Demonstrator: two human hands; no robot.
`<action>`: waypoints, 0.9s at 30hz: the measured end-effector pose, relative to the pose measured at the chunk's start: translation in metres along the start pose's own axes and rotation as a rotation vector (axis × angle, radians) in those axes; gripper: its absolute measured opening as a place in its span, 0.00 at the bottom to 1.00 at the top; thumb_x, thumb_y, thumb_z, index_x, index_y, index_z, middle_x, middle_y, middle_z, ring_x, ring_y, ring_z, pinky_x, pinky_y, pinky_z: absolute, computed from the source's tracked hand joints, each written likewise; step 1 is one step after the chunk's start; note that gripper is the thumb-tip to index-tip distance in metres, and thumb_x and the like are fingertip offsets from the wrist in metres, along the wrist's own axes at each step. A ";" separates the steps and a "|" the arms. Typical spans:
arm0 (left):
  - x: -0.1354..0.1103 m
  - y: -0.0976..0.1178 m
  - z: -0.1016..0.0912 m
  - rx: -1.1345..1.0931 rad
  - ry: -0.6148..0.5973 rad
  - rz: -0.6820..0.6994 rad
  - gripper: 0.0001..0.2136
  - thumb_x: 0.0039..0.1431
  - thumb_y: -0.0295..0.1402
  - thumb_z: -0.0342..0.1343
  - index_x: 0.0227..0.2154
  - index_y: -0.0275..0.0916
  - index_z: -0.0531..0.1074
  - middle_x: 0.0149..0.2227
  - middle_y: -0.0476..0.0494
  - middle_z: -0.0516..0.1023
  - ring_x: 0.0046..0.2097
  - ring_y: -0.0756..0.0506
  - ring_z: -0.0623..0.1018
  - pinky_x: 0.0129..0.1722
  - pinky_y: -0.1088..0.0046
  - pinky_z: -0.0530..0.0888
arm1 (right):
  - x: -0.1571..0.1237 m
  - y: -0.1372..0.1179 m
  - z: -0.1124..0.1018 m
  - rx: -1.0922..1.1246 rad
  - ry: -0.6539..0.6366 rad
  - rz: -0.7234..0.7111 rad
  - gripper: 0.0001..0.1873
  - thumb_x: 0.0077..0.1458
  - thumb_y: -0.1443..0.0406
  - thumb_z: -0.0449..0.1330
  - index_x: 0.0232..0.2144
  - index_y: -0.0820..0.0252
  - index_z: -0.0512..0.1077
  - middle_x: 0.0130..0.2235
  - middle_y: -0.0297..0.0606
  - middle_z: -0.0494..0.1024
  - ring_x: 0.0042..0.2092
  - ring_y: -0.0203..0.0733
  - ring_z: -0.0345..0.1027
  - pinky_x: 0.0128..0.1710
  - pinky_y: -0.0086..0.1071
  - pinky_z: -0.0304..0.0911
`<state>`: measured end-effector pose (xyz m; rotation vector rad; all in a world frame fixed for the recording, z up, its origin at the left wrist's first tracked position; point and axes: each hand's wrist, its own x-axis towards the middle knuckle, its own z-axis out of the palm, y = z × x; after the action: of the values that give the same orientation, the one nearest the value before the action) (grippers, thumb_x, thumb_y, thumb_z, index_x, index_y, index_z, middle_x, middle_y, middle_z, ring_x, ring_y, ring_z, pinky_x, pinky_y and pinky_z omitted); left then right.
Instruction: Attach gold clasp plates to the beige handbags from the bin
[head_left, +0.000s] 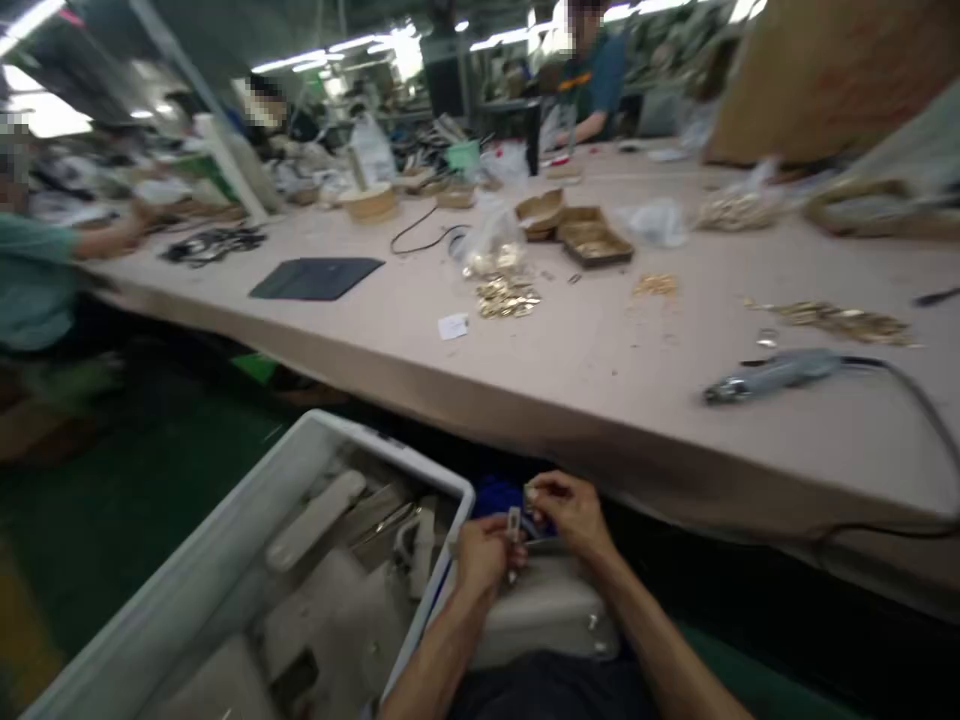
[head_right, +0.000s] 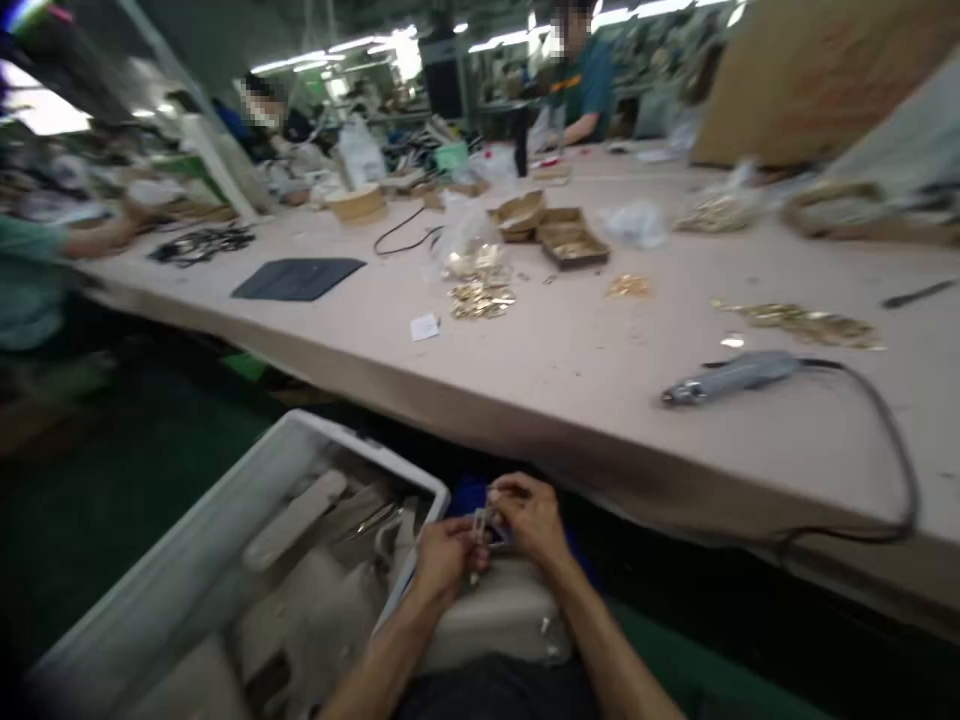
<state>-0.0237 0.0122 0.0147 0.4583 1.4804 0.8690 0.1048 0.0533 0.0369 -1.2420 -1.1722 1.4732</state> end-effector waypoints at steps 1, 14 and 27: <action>-0.002 -0.006 -0.019 -0.008 0.050 0.005 0.08 0.66 0.32 0.63 0.41 0.30 0.78 0.34 0.42 0.80 0.27 0.50 0.78 0.26 0.74 0.77 | 0.004 0.016 -0.001 0.020 -0.010 0.034 0.19 0.49 0.51 0.71 0.33 0.61 0.79 0.23 0.35 0.76 0.24 0.37 0.68 0.26 0.30 0.65; 0.000 -0.016 -0.026 -0.065 0.018 0.068 0.09 0.53 0.19 0.58 0.33 0.26 0.83 0.27 0.36 0.82 0.22 0.48 0.79 0.21 0.76 0.77 | -0.001 0.055 0.001 0.175 -0.054 0.254 0.26 0.39 0.49 0.78 0.32 0.63 0.81 0.28 0.42 0.80 0.28 0.41 0.75 0.30 0.32 0.75; 0.000 -0.021 -0.028 -0.088 -0.026 0.068 0.07 0.53 0.20 0.58 0.29 0.28 0.82 0.24 0.39 0.80 0.23 0.47 0.80 0.24 0.75 0.79 | -0.010 0.043 0.006 -0.049 -0.100 0.223 0.26 0.45 0.47 0.74 0.34 0.63 0.82 0.31 0.45 0.83 0.31 0.47 0.79 0.35 0.36 0.77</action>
<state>-0.0460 -0.0074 -0.0033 0.4544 1.4038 0.9748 0.0985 0.0349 -0.0027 -1.3822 -1.1707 1.6958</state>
